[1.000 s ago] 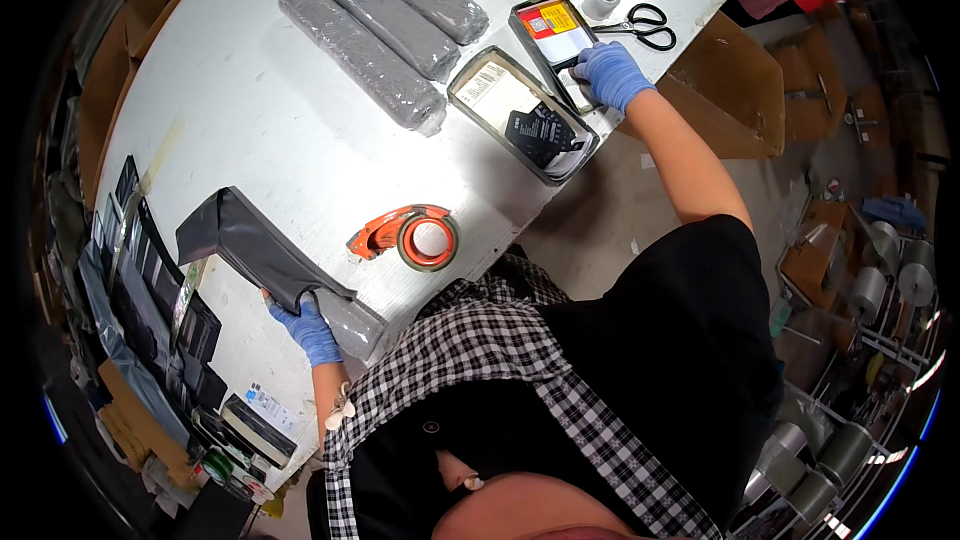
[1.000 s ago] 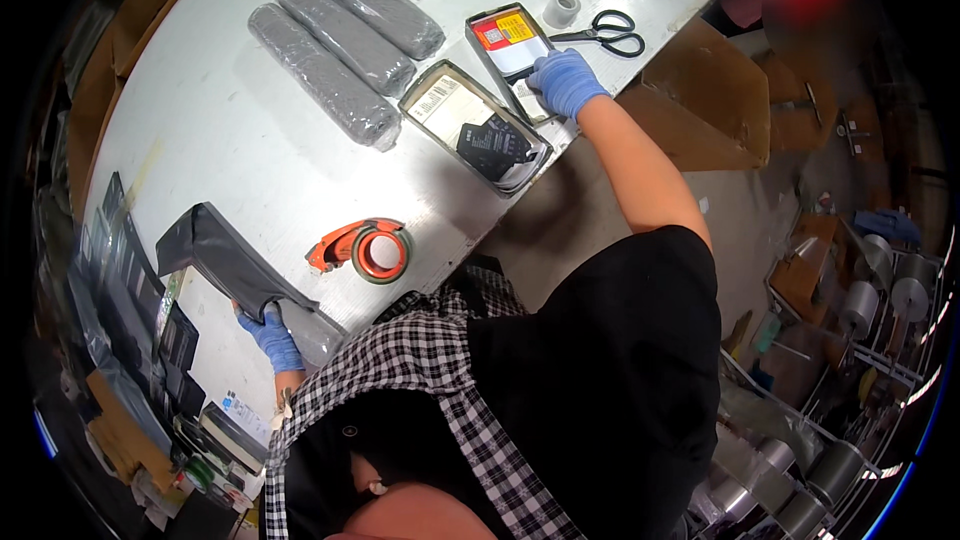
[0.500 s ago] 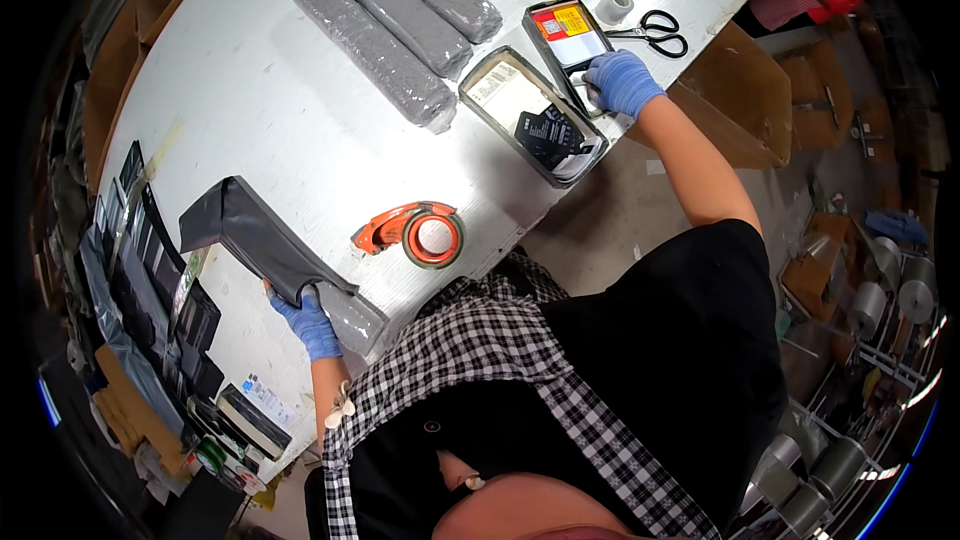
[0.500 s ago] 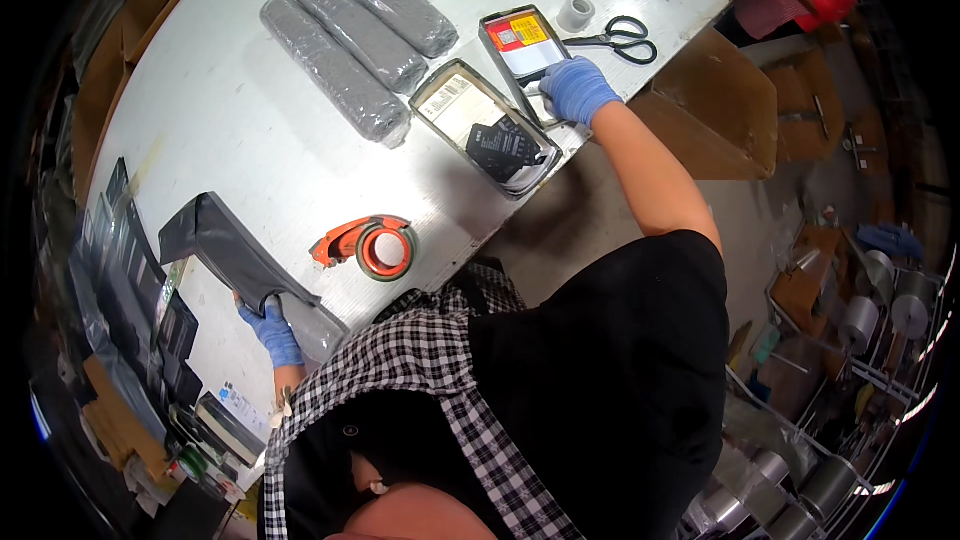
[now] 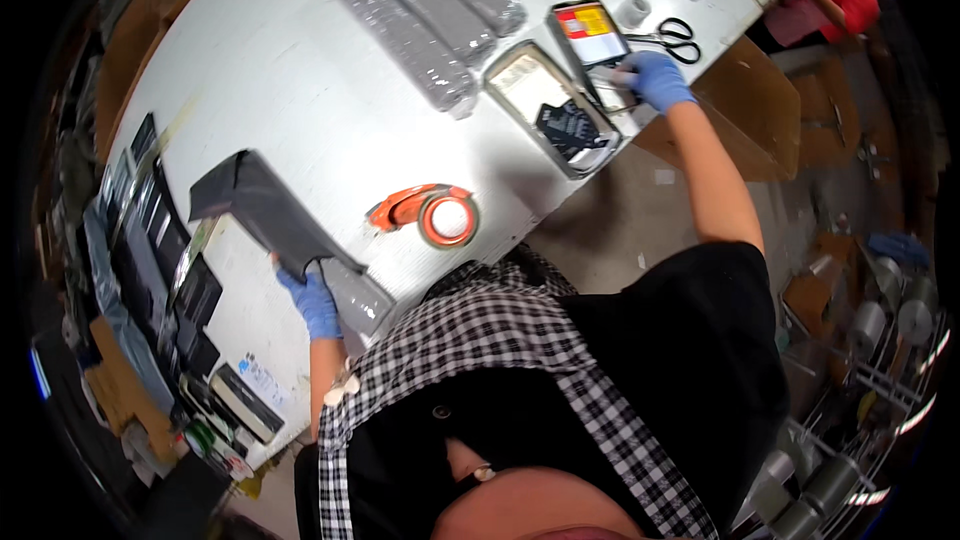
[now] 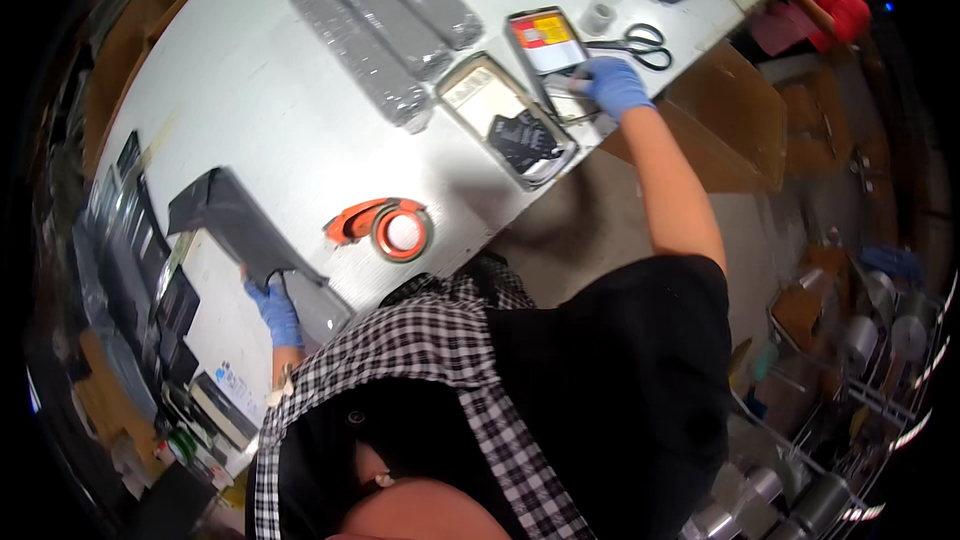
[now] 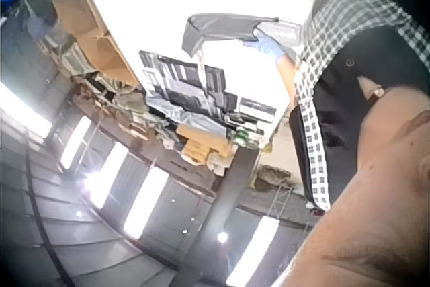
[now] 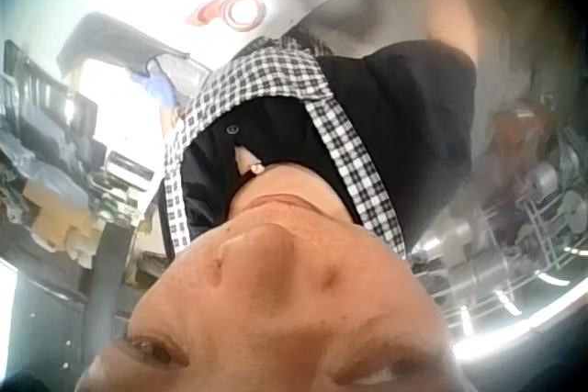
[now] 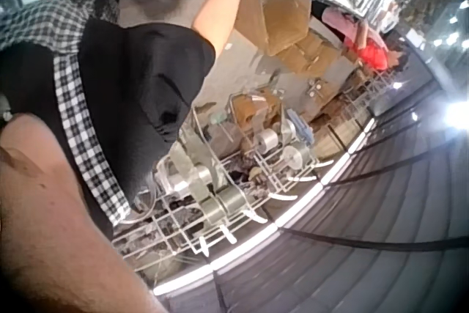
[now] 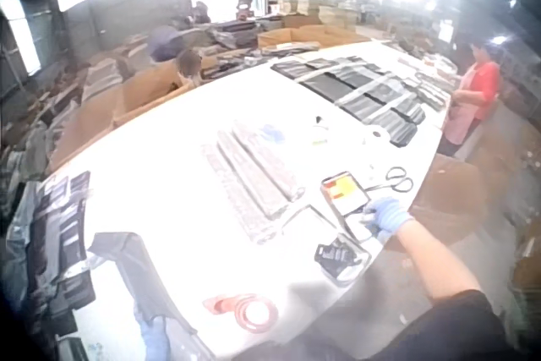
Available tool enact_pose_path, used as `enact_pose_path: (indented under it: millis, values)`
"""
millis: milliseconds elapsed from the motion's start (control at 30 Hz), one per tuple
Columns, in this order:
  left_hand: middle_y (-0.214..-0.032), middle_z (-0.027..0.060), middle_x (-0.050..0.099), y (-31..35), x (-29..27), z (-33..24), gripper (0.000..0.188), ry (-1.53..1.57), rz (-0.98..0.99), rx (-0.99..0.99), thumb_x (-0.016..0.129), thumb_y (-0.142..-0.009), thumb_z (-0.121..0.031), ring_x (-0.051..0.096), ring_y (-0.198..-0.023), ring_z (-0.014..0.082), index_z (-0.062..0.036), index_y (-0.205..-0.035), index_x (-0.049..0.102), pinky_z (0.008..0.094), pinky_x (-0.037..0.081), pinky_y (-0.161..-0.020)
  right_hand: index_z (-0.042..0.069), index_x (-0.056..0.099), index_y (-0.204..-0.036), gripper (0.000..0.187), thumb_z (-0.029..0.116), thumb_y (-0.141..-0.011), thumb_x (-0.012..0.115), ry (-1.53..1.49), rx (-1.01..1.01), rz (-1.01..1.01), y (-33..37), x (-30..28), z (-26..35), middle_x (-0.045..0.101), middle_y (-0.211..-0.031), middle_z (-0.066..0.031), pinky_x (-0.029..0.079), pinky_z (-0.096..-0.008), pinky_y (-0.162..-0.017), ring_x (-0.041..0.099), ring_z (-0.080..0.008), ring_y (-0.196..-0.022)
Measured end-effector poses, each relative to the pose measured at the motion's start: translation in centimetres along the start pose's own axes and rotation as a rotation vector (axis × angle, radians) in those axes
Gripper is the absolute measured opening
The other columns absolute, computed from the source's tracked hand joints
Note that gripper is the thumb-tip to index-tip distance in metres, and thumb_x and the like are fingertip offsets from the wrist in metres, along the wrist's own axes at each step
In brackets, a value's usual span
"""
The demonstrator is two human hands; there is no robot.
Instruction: The person places cylindrical items wrapped in bubble wrap into black plastic mailers, seals them, and affixes shipping labels. The person uses a tape dispenser to seal the mailers and handles multiple items in sequence.
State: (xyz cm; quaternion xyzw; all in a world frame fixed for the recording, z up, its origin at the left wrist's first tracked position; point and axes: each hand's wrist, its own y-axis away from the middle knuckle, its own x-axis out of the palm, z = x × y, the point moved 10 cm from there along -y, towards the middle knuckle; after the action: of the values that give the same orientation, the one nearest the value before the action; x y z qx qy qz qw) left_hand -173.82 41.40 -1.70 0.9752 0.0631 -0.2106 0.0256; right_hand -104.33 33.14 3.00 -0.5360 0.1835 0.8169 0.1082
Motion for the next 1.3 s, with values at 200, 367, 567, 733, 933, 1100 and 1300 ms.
enact_pose_path:
  millis: [200,367,567,733,933,1100,1300]
  values:
    - [-0.106,0.0127,0.054,0.6,-2.9,-9.2,0.078,-0.572,-0.056,0.386,0.070,-0.064,0.005,0.054,-0.102,0.0293,-0.0189,-0.136,0.052,0.0373,0.046,-0.091,0.003,0.066,-0.098,0.018,0.015,-0.085,0.069,-0.888,0.024,-0.092,6.5,0.8,10.2,0.068,-0.082,-0.0052,0.051,-0.0269,-0.067,0.062,-0.0083,-0.076]
    - [-0.099,0.0069,0.063,1.0,-3.4,-12.8,0.048,-0.618,0.099,0.623,0.075,-0.062,-0.002,0.060,-0.094,0.0271,-0.0159,-0.107,0.066,0.0356,0.050,-0.083,0.006,0.058,-0.111,0.034,0.013,-0.081,0.073,-0.870,-0.592,0.548,17.1,13.9,38.7,0.064,-0.086,-0.0043,0.048,-0.0254,-0.068,0.058,-0.0109,-0.071]
    - [-0.091,0.0045,0.062,1.1,-2.7,-13.6,0.025,-0.633,0.174,0.667,0.074,-0.068,-0.014,0.060,-0.086,0.0231,-0.0134,-0.093,0.069,0.0344,0.052,-0.073,0.007,0.060,-0.102,0.030,0.025,-0.080,0.070,-0.772,-0.026,0.550,16.1,24.8,44.0,0.067,-0.090,-0.0153,0.051,-0.0347,-0.078,0.065,-0.0241,-0.083]
    - [-0.084,0.0031,0.063,1.0,-1.6,-12.1,0.013,-0.573,0.199,0.581,0.069,-0.076,-0.016,0.061,-0.084,0.0221,-0.0125,-0.089,0.072,0.0344,0.052,-0.070,0.009,0.064,-0.098,0.031,0.033,-0.080,0.071,-0.665,-0.029,0.373,14.8,23.7,45.4,0.065,-0.102,-0.0146,0.049,-0.0390,-0.080,0.062,-0.0275,-0.091]
    - [-0.085,0.0024,0.064,1.7,-2.2,-12.1,0.012,-0.505,0.153,0.680,0.069,-0.077,-0.017,0.060,-0.083,0.0220,-0.0102,-0.087,0.072,0.0342,0.052,-0.070,0.014,0.065,-0.117,0.043,0.038,-0.082,0.060,-0.056,-0.454,-0.077,19.5,21.3,49.4,0.035,-0.144,-0.0233,0.034,-0.0591,-0.097,0.036,-0.0444,-0.128]
    - [-0.080,0.0075,0.063,2.4,-3.6,-12.3,0.025,-0.521,-0.137,0.757,0.068,-0.078,-0.011,0.061,-0.081,0.0202,-0.0072,-0.103,0.067,0.0335,0.052,-0.071,0.009,0.060,-0.121,0.045,0.032,-0.082,0.060,0.096,-0.441,0.001,16.3,22.5,50.2,0.032,-0.146,-0.0250,0.031,-0.0578,-0.102,0.033,-0.0476,-0.130]
    - [-0.076,0.0122,0.065,3.7,-3.4,3.6,0.022,-0.068,0.262,-0.358,0.059,-0.088,-0.013,0.062,-0.069,0.0170,-0.0014,-0.107,0.059,0.0318,0.052,-0.065,0.009,0.063,-0.105,0.029,0.016,-0.078,0.068,-0.445,-0.826,0.042,28.0,22.1,41.3,0.062,-0.100,-0.0158,0.048,-0.0426,-0.079,0.059,-0.0329,-0.090]
